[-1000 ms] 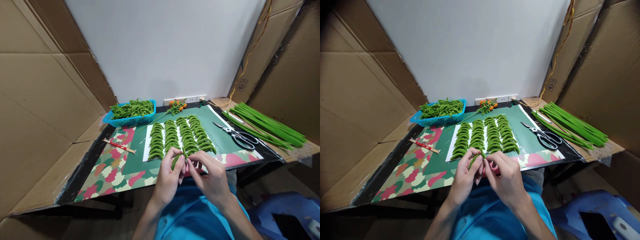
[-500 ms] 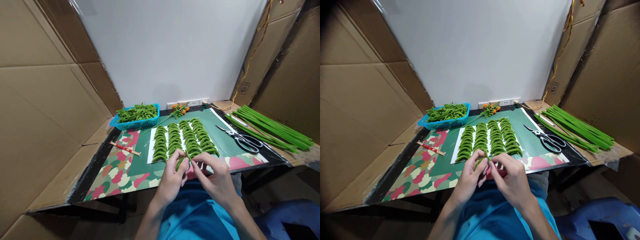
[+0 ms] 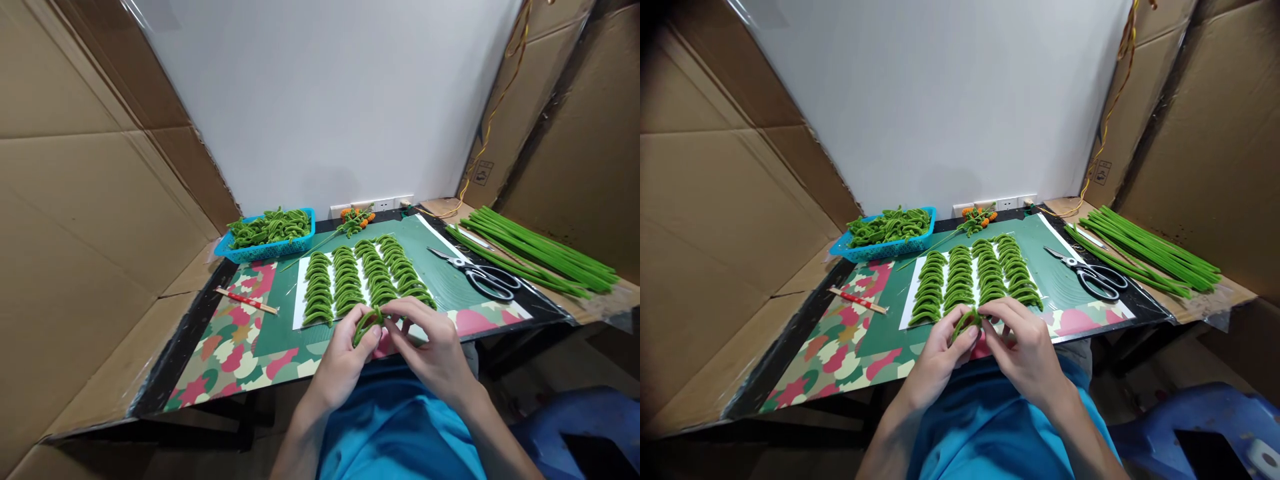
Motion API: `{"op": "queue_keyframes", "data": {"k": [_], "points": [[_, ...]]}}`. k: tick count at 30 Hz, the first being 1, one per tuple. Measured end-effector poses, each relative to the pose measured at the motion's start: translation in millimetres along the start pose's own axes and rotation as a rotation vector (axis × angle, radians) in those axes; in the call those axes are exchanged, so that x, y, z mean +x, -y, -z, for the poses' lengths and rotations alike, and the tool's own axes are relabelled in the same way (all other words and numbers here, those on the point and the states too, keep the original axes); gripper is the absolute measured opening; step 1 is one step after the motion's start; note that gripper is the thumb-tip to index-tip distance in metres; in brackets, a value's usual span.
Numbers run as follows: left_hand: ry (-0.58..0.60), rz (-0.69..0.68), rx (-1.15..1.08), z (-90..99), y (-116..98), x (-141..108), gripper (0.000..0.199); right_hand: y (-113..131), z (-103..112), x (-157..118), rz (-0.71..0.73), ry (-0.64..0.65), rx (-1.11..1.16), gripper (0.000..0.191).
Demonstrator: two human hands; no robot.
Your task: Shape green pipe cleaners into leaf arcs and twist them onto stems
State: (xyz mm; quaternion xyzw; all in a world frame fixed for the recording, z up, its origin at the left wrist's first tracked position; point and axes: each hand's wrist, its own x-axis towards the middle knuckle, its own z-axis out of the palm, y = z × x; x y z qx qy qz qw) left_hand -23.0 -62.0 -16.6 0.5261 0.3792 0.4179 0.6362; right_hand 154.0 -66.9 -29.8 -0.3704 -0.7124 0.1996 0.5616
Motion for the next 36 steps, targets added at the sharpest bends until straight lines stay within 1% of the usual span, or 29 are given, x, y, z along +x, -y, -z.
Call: {"op": "queue_keyframes", "data": {"k": [3,5,7,9,11,13,15,17,18,19,22,26,29,32,36], "points": [[-0.004,0.033,-0.036,-0.3,-1,1,0.035,-5,2,1,0.127,-0.05,-0.043,0.025],[-0.044,0.052,-0.054,0.1,-2,2,0.039,-8,5,1,0.16,-0.051,-0.054,0.024],[-0.076,0.049,-0.054,1.6,-1,3,0.041,-10,8,1,0.139,-0.019,-0.031,0.021],[-0.089,0.042,-0.039,3.7,1,3,0.042,-11,10,1,0.127,0.039,-0.026,0.02],[-0.103,0.051,-0.019,5.7,3,3,0.043,-13,11,1,0.156,0.09,-0.056,0.022],[-0.142,0.078,0.007,7.4,6,2,0.047,-14,13,0,0.206,0.109,-0.105,0.023],[-0.213,0.107,0.027,9.1,8,1,0.056,-14,14,0,0.248,0.117,-0.156,0.021],[-0.254,0.134,0.031,11.0,9,0,0.065,-14,16,0,0.278,0.149,-0.204,0.02],[-0.248,0.144,0.029,12.2,9,-1,0.066,-13,17,0,0.286,0.174,-0.222,0.021],[-0.216,0.152,0.03,13.5,9,-1,0.063,-11,19,0,0.29,0.2,-0.235,0.023],[-0.064,0.151,0.053,17.8,5,1,0.046,-7,21,-1,0.274,0.267,-0.252,0.028],[0.076,0.172,0.055,22.3,-3,5,0.035,-5,22,-3,0.264,0.309,-0.261,0.03],[0.12,0.215,0.007,23.4,-8,5,0.032,-4,20,-4,0.283,0.322,-0.261,0.027],[0.16,0.248,-0.045,23.3,-12,3,0.034,-1,19,-5,0.322,0.322,-0.237,0.022],[0.191,0.254,-0.057,22.1,-16,2,0.035,2,17,-5,0.353,0.322,-0.24,0.018]]}}
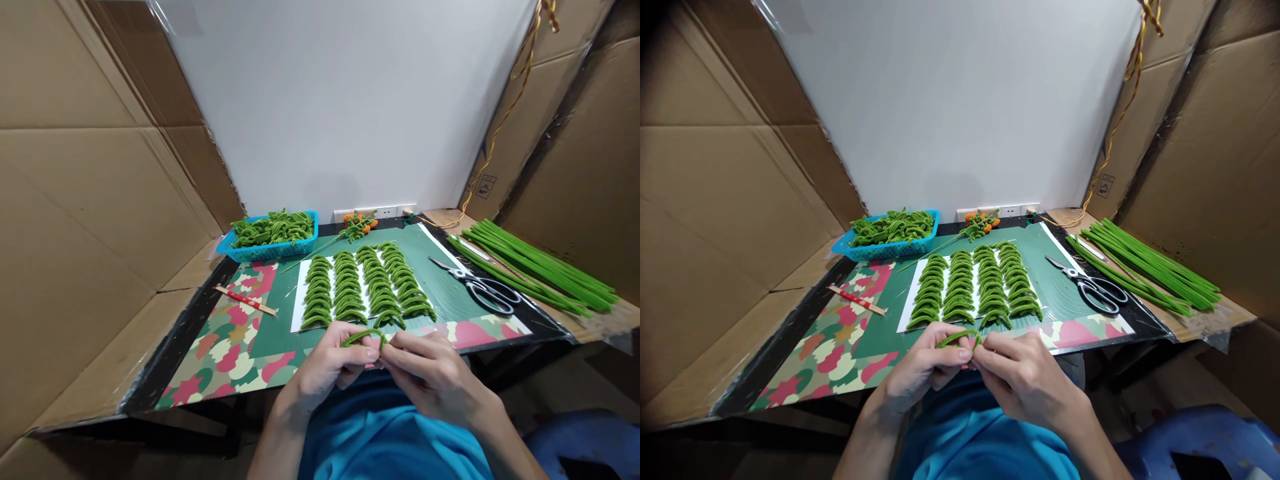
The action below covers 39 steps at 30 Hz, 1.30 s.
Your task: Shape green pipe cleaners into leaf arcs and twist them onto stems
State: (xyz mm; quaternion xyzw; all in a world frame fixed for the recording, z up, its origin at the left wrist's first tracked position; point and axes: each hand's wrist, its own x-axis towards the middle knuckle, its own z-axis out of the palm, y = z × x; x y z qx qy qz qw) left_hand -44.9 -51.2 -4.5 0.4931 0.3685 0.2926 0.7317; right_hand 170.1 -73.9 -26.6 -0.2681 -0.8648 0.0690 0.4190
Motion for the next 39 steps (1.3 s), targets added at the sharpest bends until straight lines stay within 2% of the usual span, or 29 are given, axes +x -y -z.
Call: {"op": "queue_keyframes", "data": {"k": [6,10,13,15,18,22,24,26,29,34,39], "points": [[-0.013,0.006,-0.001,-0.3,3,0,0.035,-1,-1,0,-0.017,-0.034,0.002,0.02],[-0.04,-0.018,0.027,2.0,11,-1,0.049,-4,1,-1,-0.036,-0.02,-0.011,0.019],[-0.138,-0.033,0.045,2.6,16,-2,0.065,-8,2,-1,-0.064,-0.029,-0.009,0.016],[-0.164,-0.034,0.054,2.3,17,-3,0.069,-11,1,-1,-0.086,-0.06,0.022,0.014],[-0.114,-0.041,0.06,1.3,17,-2,0.058,-11,-2,-1,-0.111,-0.154,0.12,0.014],[-0.097,-0.084,0.071,-0.6,16,-3,0.051,-9,-4,-1,-0.198,-0.339,0.203,0.03],[-0.069,-0.1,0.088,-1.9,16,-3,0.049,-10,-6,0,-0.221,-0.328,0.181,0.035],[-0.039,-0.104,0.102,-3.2,15,-3,0.045,-12,-8,1,-0.193,-0.28,0.13,0.029],[-0.047,-0.104,0.092,-4.8,15,-3,0.04,-14,-10,2,-0.151,-0.275,0.047,0.018],[-0.108,-0.1,0.038,-8.1,15,0,0.042,-13,-12,-1,-0.141,-0.24,-0.114,0.018],[-0.224,-0.161,0.049,-15.4,16,1,0.041,-8,-16,0,-0.072,-0.266,-0.15,0.017]]}}
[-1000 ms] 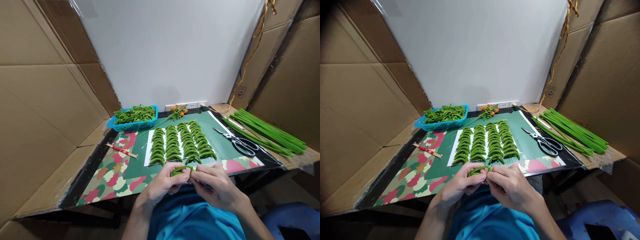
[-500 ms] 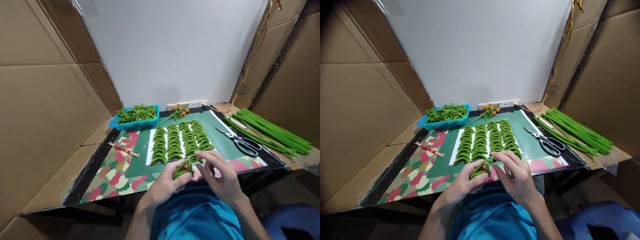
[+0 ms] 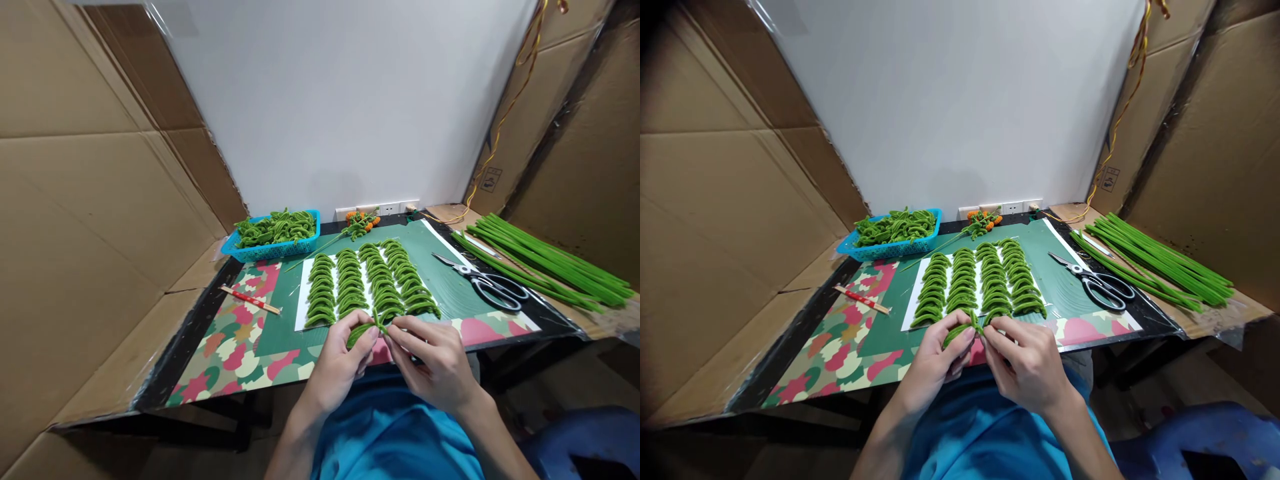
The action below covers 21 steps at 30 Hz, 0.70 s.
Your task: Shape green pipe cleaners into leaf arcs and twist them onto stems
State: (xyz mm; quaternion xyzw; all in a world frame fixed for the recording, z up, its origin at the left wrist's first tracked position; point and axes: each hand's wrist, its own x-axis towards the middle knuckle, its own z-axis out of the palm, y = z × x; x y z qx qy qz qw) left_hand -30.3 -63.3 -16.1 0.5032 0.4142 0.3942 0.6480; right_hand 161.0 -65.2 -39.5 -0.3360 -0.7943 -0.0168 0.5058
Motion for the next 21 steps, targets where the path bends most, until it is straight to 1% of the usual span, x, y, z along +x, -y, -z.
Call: {"op": "queue_keyframes", "data": {"k": [4,7,13,17,21], "points": [[-0.094,-0.074,0.061,-5.5,3,0,0.039,4,-5,1,0.026,-0.036,-0.035,0.014],[-0.124,-0.106,0.084,-8.0,5,0,0.037,7,-8,1,0.039,-0.033,-0.067,0.013],[-0.199,-0.132,0.089,-9.1,8,1,0.036,15,-10,2,-0.008,-0.037,-0.116,0.012],[-0.205,-0.12,0.073,-7.9,8,0,0.038,14,-5,5,-0.027,-0.024,-0.103,0.008],[-0.194,-0.12,0.072,-8.9,4,1,0.04,8,-3,4,-0.058,0.0,-0.053,0.015]]}}
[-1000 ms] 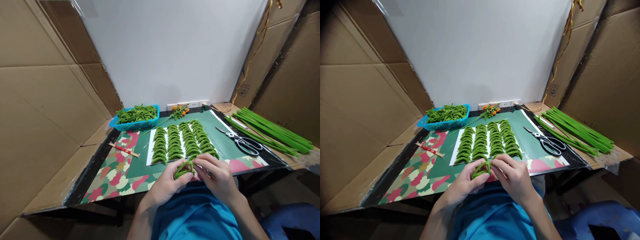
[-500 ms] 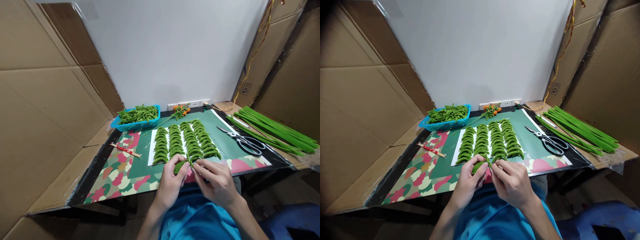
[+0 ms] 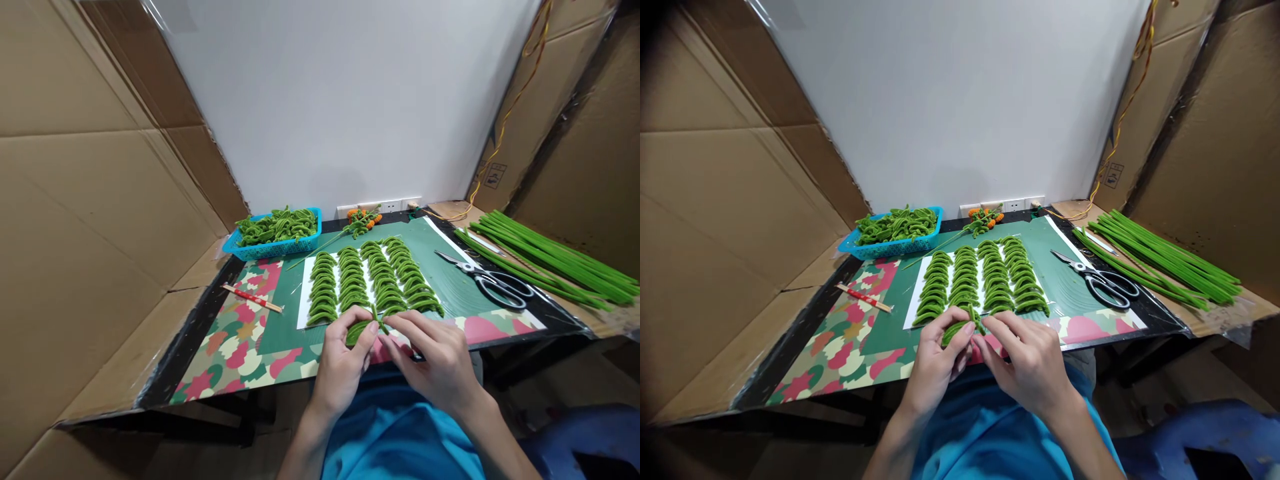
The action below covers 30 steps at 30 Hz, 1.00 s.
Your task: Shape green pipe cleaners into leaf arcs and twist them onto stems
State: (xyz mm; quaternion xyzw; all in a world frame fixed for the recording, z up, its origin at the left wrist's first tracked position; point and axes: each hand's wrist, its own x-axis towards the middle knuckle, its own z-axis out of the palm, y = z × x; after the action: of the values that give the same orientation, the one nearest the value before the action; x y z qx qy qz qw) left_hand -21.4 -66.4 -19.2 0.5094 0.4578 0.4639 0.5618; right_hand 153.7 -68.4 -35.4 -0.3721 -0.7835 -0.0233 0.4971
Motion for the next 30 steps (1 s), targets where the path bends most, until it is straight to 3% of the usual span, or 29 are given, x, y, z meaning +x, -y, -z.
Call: {"op": "queue_keyframes", "data": {"k": [4,14,25,30], "points": [[-0.005,-0.017,0.032,-1.9,1,-1,0.037,0,-5,-3,-0.027,0.035,0.073,0.015],[-0.042,-0.077,0.075,-6.9,3,-4,0.032,12,-1,3,-0.176,-0.038,0.253,0.012],[0.05,-0.037,-0.003,-6.0,2,-4,0.032,5,-1,0,-0.101,0.006,0.211,0.012],[0.024,0.005,-0.063,-4.5,-2,-3,0.034,2,-2,-3,-0.034,0.032,0.145,0.008]]}}
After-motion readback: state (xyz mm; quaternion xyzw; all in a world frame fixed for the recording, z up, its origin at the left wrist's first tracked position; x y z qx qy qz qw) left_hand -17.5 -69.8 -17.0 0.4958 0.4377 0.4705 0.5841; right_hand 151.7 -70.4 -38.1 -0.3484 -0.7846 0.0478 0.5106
